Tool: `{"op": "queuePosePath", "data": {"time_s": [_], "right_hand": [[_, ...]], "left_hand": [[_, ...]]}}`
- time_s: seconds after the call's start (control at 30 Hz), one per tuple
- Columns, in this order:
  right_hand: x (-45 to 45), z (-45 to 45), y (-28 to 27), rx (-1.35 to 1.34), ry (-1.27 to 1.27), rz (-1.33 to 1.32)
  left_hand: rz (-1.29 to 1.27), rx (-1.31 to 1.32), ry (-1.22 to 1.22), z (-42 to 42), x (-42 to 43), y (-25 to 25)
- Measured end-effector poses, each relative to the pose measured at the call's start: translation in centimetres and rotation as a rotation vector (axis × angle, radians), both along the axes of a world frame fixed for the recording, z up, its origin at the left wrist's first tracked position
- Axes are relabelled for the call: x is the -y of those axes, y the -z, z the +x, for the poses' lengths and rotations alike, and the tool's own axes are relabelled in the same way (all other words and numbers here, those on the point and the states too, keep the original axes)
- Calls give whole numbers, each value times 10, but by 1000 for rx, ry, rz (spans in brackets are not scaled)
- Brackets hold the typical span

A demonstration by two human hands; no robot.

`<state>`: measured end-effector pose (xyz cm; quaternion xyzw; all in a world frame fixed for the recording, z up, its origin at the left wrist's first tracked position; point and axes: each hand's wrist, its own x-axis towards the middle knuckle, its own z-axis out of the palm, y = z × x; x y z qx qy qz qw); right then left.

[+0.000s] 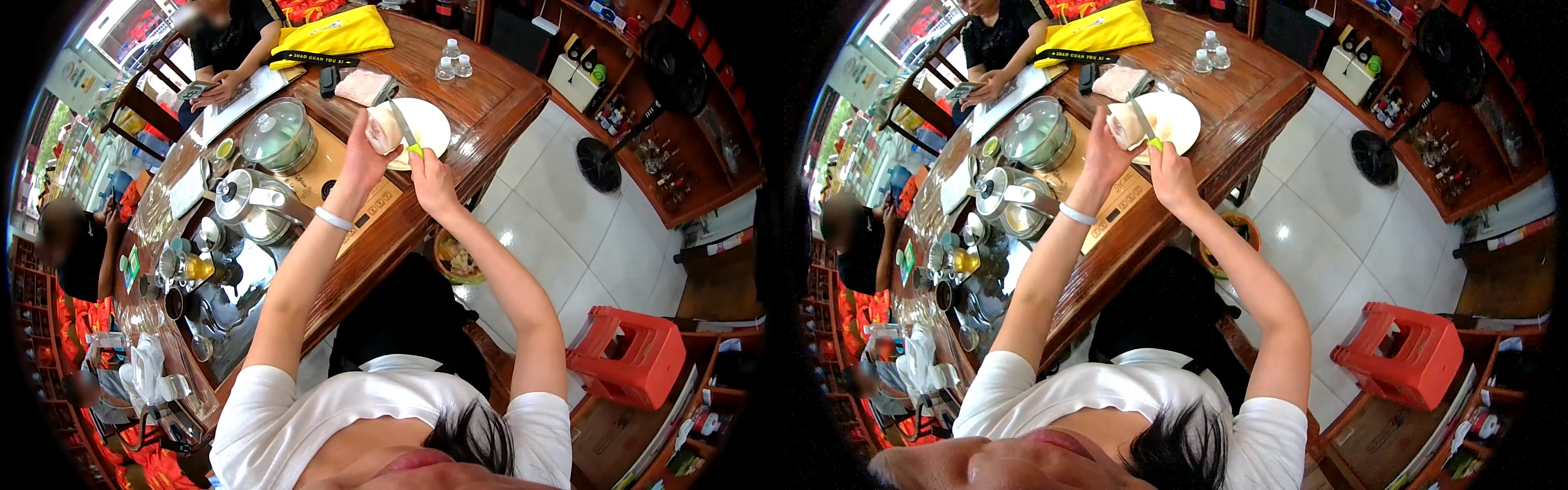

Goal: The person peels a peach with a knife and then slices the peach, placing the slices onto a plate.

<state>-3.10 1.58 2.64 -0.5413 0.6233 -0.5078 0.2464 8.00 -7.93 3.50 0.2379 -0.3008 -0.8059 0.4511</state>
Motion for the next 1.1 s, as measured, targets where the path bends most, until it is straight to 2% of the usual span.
{"op": "queuePosePath", "data": {"time_s": [0.23, 0.27, 0.33, 0.47, 0.6, 0.67, 0.8, 0.97, 1.1], "right_hand": [[-9, 12, 0, -64, 17, -114], [-9, 14, 0, -79, 23, -129], [-9, 16, 0, -100, 33, -130], [-11, 17, 3, -142, 53, -198], [-13, 14, 6, -149, 29, -235], [-9, 12, 9, -265, 59, -242], [-9, 14, 10, -325, 61, -253], [-6, 14, 16, -378, 45, -182], [-5, 11, 17, -285, 4, -241]], "left_hand": [[-220, 74, 77, 6, 0, 8], [-219, 76, 76, 7, -1, 9], [-138, -114, 124, 7, -6, 4], [-84, -155, 91, 3, -16, -9], [-100, -107, 44, 1, -18, -14], [-105, -95, 48, 0, -19, -10], [-125, -73, 2, -3, -20, -6], [-170, -39, -11, -4, -22, -8], [-306, 101, -61, -3, -19, -14]]}}
